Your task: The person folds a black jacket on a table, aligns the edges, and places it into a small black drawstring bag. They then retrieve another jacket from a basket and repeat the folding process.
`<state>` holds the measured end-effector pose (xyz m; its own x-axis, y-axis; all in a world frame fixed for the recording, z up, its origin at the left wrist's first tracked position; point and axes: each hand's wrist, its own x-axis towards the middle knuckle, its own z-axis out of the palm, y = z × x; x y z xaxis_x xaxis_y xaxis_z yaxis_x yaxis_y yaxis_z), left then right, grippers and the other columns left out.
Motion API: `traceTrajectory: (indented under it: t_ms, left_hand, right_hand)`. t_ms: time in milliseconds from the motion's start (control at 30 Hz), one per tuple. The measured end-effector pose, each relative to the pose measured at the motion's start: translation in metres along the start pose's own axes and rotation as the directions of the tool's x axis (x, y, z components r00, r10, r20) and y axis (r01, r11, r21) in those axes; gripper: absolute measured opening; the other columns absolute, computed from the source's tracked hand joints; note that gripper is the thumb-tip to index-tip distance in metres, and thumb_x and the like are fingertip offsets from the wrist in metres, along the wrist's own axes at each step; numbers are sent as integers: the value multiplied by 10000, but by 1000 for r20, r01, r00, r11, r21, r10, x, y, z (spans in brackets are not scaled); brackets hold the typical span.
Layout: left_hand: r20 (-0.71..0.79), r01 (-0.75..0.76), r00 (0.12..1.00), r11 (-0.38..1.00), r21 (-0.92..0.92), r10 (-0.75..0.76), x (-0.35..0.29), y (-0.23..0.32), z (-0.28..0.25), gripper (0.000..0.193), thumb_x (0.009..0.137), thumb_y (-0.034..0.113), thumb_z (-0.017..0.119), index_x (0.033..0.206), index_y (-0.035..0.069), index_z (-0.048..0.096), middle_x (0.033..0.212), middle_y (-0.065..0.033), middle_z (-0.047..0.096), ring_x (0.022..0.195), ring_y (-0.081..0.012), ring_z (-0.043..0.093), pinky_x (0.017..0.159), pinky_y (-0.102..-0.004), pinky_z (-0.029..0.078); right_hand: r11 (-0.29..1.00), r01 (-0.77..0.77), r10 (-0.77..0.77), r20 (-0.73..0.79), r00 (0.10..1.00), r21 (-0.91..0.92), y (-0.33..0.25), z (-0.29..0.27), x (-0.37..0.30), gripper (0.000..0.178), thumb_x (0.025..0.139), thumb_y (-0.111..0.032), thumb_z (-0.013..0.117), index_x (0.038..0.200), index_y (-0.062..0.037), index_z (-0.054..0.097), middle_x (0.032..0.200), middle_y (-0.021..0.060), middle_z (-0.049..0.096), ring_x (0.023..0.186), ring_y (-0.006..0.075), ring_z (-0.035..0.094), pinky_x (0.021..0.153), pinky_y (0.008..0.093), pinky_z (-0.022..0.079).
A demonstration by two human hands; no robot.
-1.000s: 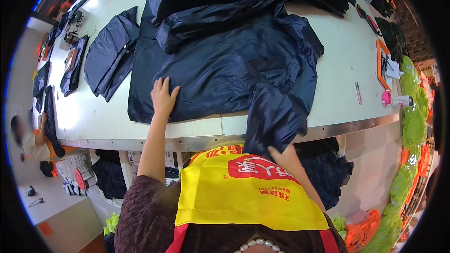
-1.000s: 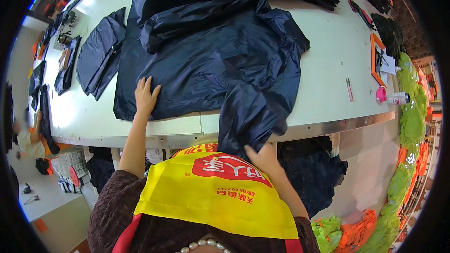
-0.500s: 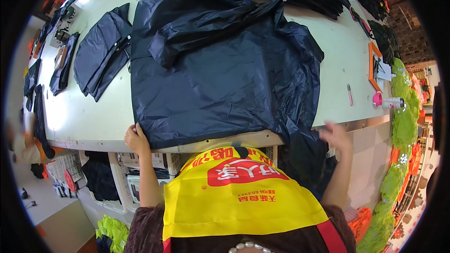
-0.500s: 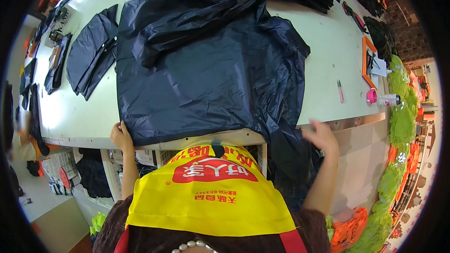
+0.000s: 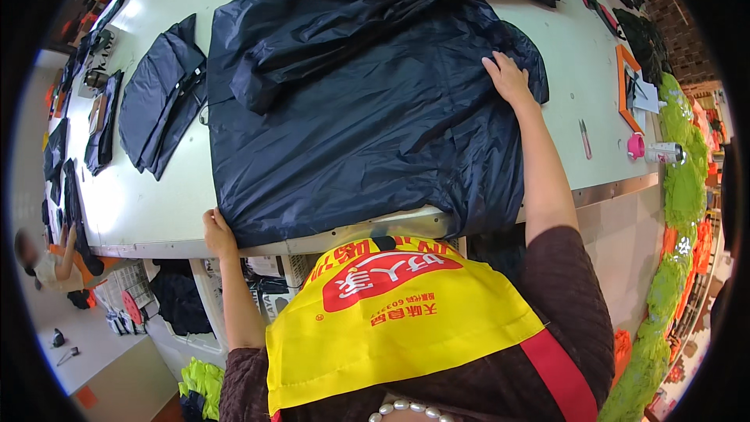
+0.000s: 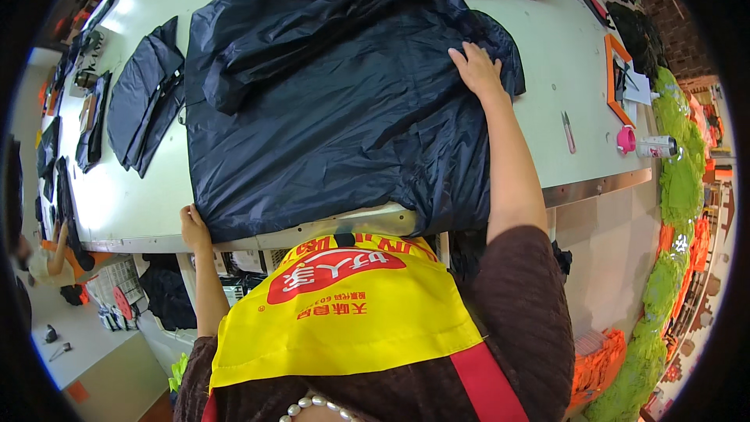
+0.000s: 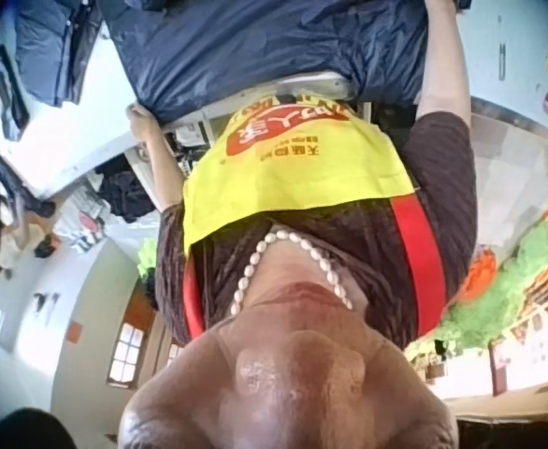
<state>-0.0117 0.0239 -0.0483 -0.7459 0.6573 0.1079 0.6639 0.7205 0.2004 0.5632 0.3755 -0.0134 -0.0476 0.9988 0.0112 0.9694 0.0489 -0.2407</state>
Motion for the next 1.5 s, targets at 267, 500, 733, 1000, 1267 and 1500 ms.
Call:
traceTrajectory:
  t_ms: [267, 500, 733, 1000, 1267, 1500]
  left_hand:
    - [283, -596, 780, 801, 61, 558, -42, 44, -1, 838, 804, 536, 571, 1429, 69, 264, 1487, -187, 207, 1384, -362, 149, 1069, -579, 88]
    - [223, -706, 646, 682, -191, 730, -50, 127, -15, 765, 752, 458, 663, 1350, 70, 387, 1415, -199, 310, 1335, -340, 258, 1050, -550, 161]
    - [-42, -803, 1, -24, -595, 999, -142, 286, 23, 573, 820, 326, 612, 1324, 120, 434, 1406, -136, 366, 1324, -284, 306, 1042, -510, 243]
    - [2, -829, -364, -323, -456, 932, -174, 322, 45, 421, 914, 312, 471, 1318, 195, 466, 1430, -51, 372, 1353, -219, 279, 1072, -518, 183]
    - [-30, -830, -349, -323, -454, 937, -176, 318, 53, 413, 940, 322, 403, 1332, 202, 455, 1445, -49, 350, 1366, -214, 247, 1077, -521, 171]
    - [-230, -839, -332, -397, -371, 915, -180, 322, 89, 398, 882, 368, 478, 1185, 131, 578, 1200, -64, 588, 1291, -238, 365, 1077, -514, 195]
  right_hand:
    - [962, -144, 125, -94, 988, -234, 10, 30, -182, 767, 833, -590, 488, 1392, -85, 342, 1454, 194, 289, 1353, 395, 222, 986, 670, 185]
    - [766, -127, 406, -322, 855, 630, 34, 1, -231, 461, 890, -202, 559, 1279, 19, 450, 1346, 176, 441, 1209, 295, 454, 1019, 325, 324]
    - [-609, -492, 644, 750, 153, 623, 48, 110, -398, 318, 893, -190, 454, 1143, -1, 506, 1227, 230, 501, 1101, 289, 538, 892, 401, 470]
    - [-962, -28, 156, 627, 763, 273, -35, 119, -358, 337, 933, -307, 440, 1097, -44, 571, 1083, 102, 625, 963, 248, 591, 803, 382, 491]
    - [-860, 185, 484, 645, 592, 476, -46, 12, -347, 191, 845, -114, 568, 1006, -17, 604, 1020, 103, 642, 938, 243, 598, 753, 373, 475]
    - [985, 173, -159, -381, 911, 4, -152, 15, -310, 380, 811, -227, 656, 1116, -14, 581, 1112, 178, 597, 1062, 313, 554, 961, 387, 398]
